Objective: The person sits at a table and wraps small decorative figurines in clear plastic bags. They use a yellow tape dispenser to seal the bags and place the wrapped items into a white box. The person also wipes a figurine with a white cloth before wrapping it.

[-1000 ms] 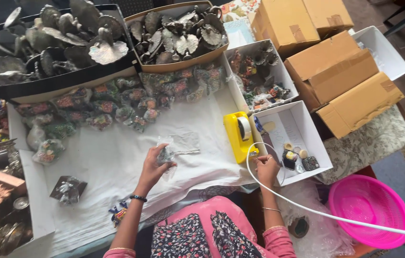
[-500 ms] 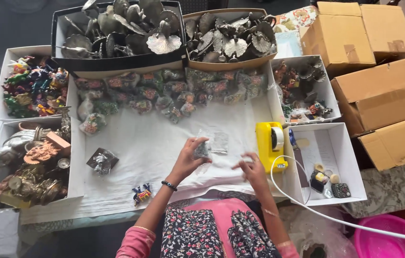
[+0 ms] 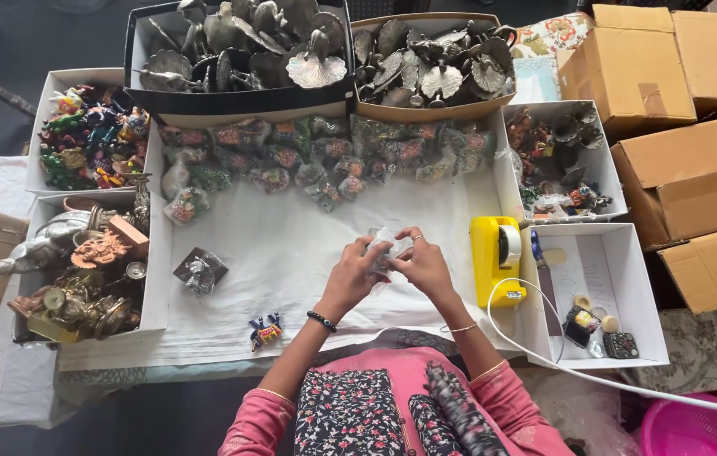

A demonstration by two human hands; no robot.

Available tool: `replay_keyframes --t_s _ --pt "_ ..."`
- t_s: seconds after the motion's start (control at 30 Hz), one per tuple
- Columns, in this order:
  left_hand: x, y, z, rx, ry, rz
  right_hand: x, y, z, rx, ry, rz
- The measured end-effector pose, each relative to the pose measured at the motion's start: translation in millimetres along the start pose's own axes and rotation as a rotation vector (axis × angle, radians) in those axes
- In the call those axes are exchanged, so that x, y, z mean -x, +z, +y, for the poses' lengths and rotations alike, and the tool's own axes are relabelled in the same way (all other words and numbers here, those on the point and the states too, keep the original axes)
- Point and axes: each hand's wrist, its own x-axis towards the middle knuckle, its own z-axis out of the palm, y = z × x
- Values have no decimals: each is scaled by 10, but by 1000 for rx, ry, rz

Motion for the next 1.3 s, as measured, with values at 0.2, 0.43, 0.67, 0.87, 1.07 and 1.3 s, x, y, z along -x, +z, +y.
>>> replay_keyframes --t_s 0.2,0.43,0.67,0.87,1.07,1.3 --pt "34 14 -27 42 28 74 56 -21 -178 202 53 43" --pt "67 81 -267 461 73 99 -207 86 546 36 -116 84" --pt "34 -205 -148 1540 -327 -218 122 77 395 -56 -221 163" --pt "48 34 -355 1822 -351 -332 247 21 -63 305 -764 311" --pt "-82 137 -464 1445 -440 -164 -94 316 335 -355 -224 95" --pt "-129 -80 -105 1320 -826 179 -89 421 480 -985 84 -129"
